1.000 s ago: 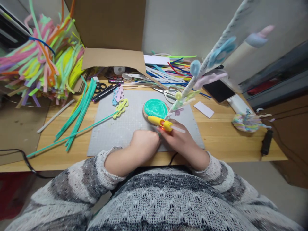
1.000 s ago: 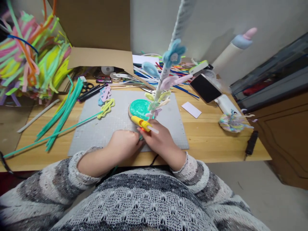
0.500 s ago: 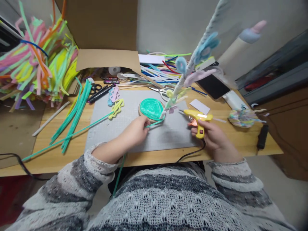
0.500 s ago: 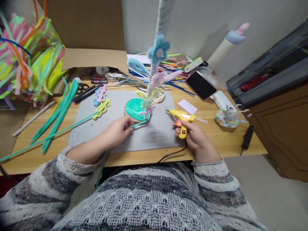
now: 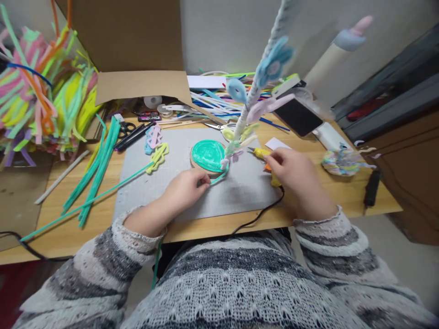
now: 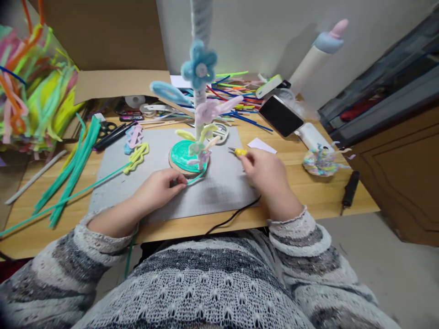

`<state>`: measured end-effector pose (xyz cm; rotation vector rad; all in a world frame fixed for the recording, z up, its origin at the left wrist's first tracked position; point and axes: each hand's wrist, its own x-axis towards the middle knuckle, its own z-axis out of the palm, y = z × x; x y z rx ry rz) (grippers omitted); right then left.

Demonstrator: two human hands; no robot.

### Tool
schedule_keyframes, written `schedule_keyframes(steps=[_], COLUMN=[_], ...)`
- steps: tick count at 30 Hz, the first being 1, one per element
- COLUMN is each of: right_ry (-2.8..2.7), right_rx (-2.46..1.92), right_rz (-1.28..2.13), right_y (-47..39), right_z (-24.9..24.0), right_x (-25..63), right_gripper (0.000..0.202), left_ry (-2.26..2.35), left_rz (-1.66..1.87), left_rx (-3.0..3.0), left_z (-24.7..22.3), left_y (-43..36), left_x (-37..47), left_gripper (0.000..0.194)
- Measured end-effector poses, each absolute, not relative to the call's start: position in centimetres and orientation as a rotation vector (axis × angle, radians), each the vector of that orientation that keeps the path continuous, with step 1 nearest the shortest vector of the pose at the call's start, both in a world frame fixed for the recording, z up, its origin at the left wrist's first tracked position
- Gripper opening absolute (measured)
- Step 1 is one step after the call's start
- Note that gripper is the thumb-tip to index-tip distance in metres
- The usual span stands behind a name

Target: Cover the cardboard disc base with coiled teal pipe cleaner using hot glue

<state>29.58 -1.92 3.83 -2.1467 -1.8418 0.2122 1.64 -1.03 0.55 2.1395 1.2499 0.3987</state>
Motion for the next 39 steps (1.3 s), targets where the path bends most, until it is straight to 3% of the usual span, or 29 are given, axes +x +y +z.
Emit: schedule_keyframes(steps=[3,6,11,19,39], right_ry=[-2.043,-2.074,-1.959,-2.027,-2.345], right_rx=[-1.667,-1.544,-1.544,-1.526,-1.555], right_rz=[0.404,0.44,0.419,0.317,0.162], right_y=[-0.4,1.3,1.5,0.4,-1.5], right_z=[3.1,1.4,-0.5,-0.1,-0.2], right_x=[26.4,23.8,22.5,23.2,23.0], right_gripper=[0.021,0.032,0.034,0.053,0.048], left_ry=[1.208,1.186,1.173,1.194,1.145], left_rz=[0.405,0.43,0.425,0.372,0.29], left_rx=[2.132,2.13,2.178,2.207,2.426], left_z=[0.4,0.2,0.1,0.7,0.9], left_y=[-1.0,-0.8,-0.7,-0.9,-0.9], left_x=[1.6,1.7,1.7,1.8,1.3], left_gripper=[0.014,0.015,0.015,0.016,0.018])
